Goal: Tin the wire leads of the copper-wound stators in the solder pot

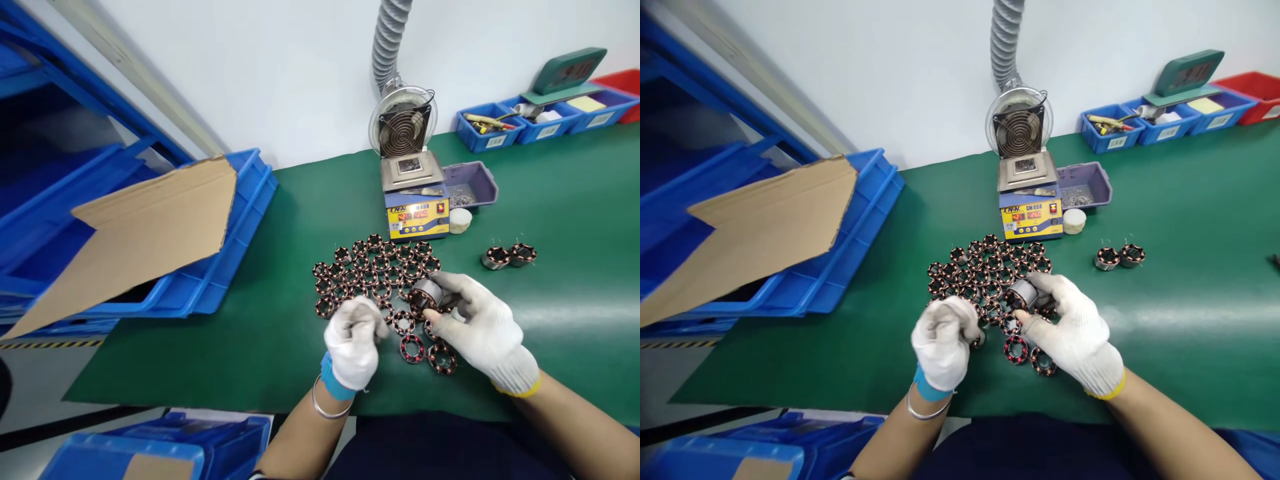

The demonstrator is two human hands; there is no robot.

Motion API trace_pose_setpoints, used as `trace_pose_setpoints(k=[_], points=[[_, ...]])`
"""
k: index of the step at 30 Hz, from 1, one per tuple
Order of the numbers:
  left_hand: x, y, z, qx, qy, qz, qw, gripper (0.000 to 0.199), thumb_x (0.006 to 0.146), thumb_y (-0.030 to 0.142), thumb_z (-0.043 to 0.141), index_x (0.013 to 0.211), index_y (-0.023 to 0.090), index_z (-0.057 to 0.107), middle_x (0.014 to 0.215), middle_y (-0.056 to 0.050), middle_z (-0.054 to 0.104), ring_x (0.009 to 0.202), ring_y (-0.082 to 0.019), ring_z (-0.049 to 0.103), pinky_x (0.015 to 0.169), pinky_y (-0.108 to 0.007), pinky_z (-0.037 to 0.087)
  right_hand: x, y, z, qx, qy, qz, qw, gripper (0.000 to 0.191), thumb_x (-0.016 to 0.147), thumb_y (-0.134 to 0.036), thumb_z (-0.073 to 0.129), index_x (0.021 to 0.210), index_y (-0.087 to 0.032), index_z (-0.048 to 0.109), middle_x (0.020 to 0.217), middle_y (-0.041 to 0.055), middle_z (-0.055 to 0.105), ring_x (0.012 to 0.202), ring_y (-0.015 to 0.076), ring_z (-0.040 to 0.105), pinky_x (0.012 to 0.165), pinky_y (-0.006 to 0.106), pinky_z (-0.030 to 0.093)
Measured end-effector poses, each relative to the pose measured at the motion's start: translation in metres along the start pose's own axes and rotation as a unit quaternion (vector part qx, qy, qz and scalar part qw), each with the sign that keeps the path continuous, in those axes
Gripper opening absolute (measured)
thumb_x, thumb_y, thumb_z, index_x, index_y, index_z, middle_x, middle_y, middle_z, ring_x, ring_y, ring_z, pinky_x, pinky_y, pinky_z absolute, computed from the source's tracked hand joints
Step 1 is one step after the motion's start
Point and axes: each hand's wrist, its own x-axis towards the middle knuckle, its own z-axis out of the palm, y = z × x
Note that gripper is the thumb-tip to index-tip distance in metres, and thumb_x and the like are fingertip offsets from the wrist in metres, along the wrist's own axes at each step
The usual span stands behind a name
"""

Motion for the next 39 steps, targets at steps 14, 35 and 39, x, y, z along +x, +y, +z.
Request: trace_pose_setpoints(k=[14, 35, 39], points=[[0.019, 0.027, -0.03, -0.029, -0.314, -0.188, 0.93, 0.058, 0.091, 0.056, 0.059, 0.048, 0.022, 0.041, 0.041, 0.0, 0.049, 0.037, -0.012, 0.044, 0.044, -0.027, 0.036, -0.002, -0.005, -0.008, -0.037, -0.05, -0.032, 0.998, 0.05, 0.074, -0.036, 0.074, 0.121, -0.021, 0.07, 0.098, 0.0061, 0.072, 0.078, 0.0187, 0.068, 0.068, 0.032, 0.059], [-0.009, -0.002, 0.019, 0.333, -0.285, 0.151, 0.886, 0.02, 0.087, 0.034, 0.06, 0.1, 0.019, 0.062, 0.093, -0.007, 0.074, 0.077, -0.025, 0.069, 0.063, -0.037, 0.05, 0.268, -0.103, -0.065, -0.47, 0.045, -0.164, 0.866, 0.07, 0.083, -0.05, 0.063, 0.129, 0.004, 0.063, 0.13, 0.0214, 0.063, 0.126, 0.0316, 0.057, 0.103, 0.04, 0.041], [-0.009, -0.002, 0.019, 0.343, -0.303, 0.15, 0.876, 0.02, 0.089, 0.037, 0.058, 0.098, 0.02, 0.062, 0.091, -0.006, 0.074, 0.073, -0.024, 0.068, 0.06, -0.038, 0.048, 0.283, -0.109, -0.051, -0.495, 0.028, -0.176, 0.851, 0.066, 0.079, -0.047, 0.068, 0.118, 0.007, 0.064, 0.127, 0.0237, 0.065, 0.129, 0.0347, 0.054, 0.106, 0.039, 0.038]])
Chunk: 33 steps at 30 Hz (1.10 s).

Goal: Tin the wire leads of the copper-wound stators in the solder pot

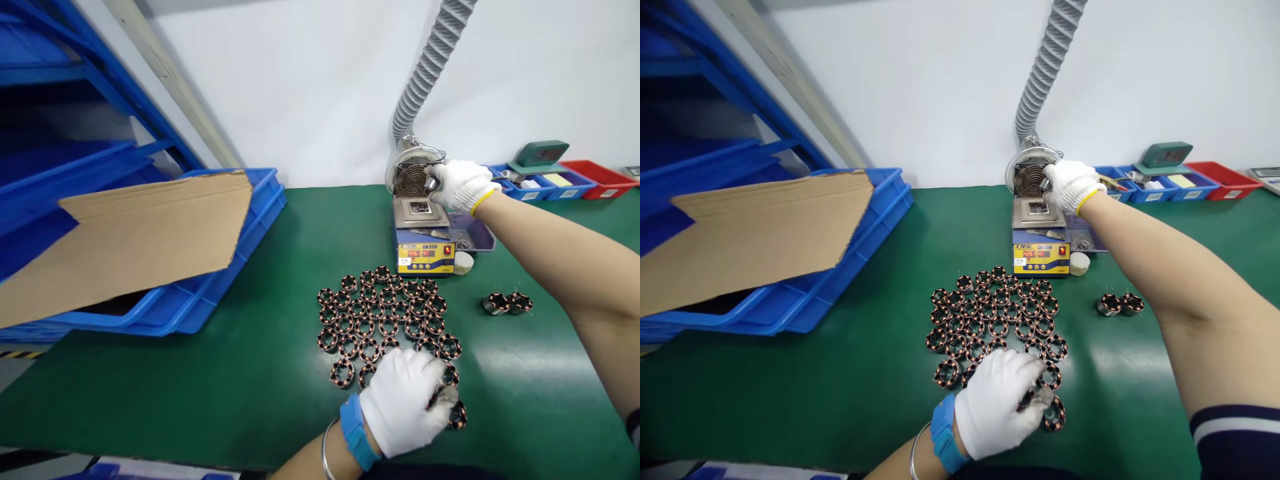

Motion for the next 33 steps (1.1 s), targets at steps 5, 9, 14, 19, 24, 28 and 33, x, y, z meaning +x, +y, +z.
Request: trace_pose_setpoints(k=[5, 9, 14, 19, 24, 28, 33], points=[[0.0, 0.0, -0.001, 0.006, -0.002, -0.003, 1.0, 0.021, 0.09, 0.038, 0.058, 0.099, 0.019, 0.062, 0.092, -0.006, 0.074, 0.076, -0.024, 0.068, 0.062, -0.037, 0.048, 0.005, -0.008, 0.008, -0.01, -0.015, -0.034, 0.999, 0.057, 0.082, -0.042, 0.065, 0.112, 0.006, 0.064, 0.131, 0.0239, 0.063, 0.133, 0.0357, 0.051, 0.107, 0.039, 0.036], [0.001, 0.0, -0.002, 0.002, -0.002, -0.006, 1.0, 0.019, 0.09, 0.037, 0.058, 0.097, 0.02, 0.061, 0.092, -0.007, 0.074, 0.075, -0.024, 0.068, 0.061, -0.037, 0.047, 0.003, -0.012, 0.011, -0.016, -0.022, -0.048, 0.998, 0.054, 0.083, -0.041, 0.064, 0.109, 0.006, 0.063, 0.131, 0.0244, 0.062, 0.134, 0.0357, 0.051, 0.107, 0.039, 0.036], [0.001, 0.001, -0.002, -0.001, -0.002, -0.014, 1.0, 0.022, 0.091, 0.038, 0.056, 0.101, 0.019, 0.062, 0.091, -0.009, 0.074, 0.078, -0.024, 0.069, 0.065, -0.037, 0.049, 0.002, -0.012, 0.015, -0.02, -0.021, -0.058, 0.998, 0.047, 0.083, -0.036, 0.069, 0.108, 0.004, 0.064, 0.13, 0.0254, 0.063, 0.131, 0.0362, 0.053, 0.108, 0.042, 0.037], [0.001, 0.001, -0.003, -0.01, -0.009, -0.018, 1.0, 0.027, 0.09, 0.039, 0.056, 0.107, 0.019, 0.062, 0.092, -0.009, 0.074, 0.081, -0.026, 0.07, 0.066, -0.037, 0.051, 0.002, -0.012, 0.014, -0.023, -0.01, -0.056, 0.998, 0.042, 0.082, -0.035, 0.07, 0.1, 0.002, 0.065, 0.128, 0.0244, 0.065, 0.129, 0.0325, 0.057, 0.105, 0.036, 0.041], [0.002, 0.0, -0.004, -0.012, 0.028, -0.021, 0.999, 0.032, 0.087, 0.038, 0.059, 0.112, 0.018, 0.062, 0.087, -0.007, 0.073, 0.073, -0.026, 0.068, 0.06, -0.038, 0.051, 0.004, -0.012, 0.003, -0.027, 0.002, -0.041, 0.999, 0.055, 0.081, -0.044, 0.065, 0.104, 0.006, 0.066, 0.125, 0.0238, 0.066, 0.129, 0.0312, 0.057, 0.098, 0.031, 0.042], [0.0, 0.0, -0.002, -0.029, 0.069, -0.028, 0.997, 0.034, 0.086, 0.036, 0.062, 0.115, 0.018, 0.063, 0.084, -0.006, 0.072, 0.071, -0.025, 0.068, 0.06, -0.038, 0.052, 0.004, -0.014, -0.009, -0.019, -0.001, -0.007, 1.0, 0.072, 0.082, -0.054, 0.056, 0.114, 0.009, 0.067, 0.119, 0.023, 0.068, 0.123, 0.0297, 0.06, 0.095, 0.034, 0.042], [0.002, -0.001, -0.003, -0.15, 0.175, -0.129, 0.964, 0.036, 0.085, 0.031, 0.067, 0.119, 0.019, 0.065, 0.102, -0.011, 0.076, 0.092, -0.029, 0.073, 0.081, -0.044, 0.058, -0.02, -0.027, -0.016, 0.069, -0.008, 0.046, 0.997, 0.062, 0.078, -0.051, 0.072, 0.123, -0.008, 0.072, 0.111, 0.0144, 0.073, 0.108, 0.0311, 0.068, 0.092, 0.041, 0.05]])
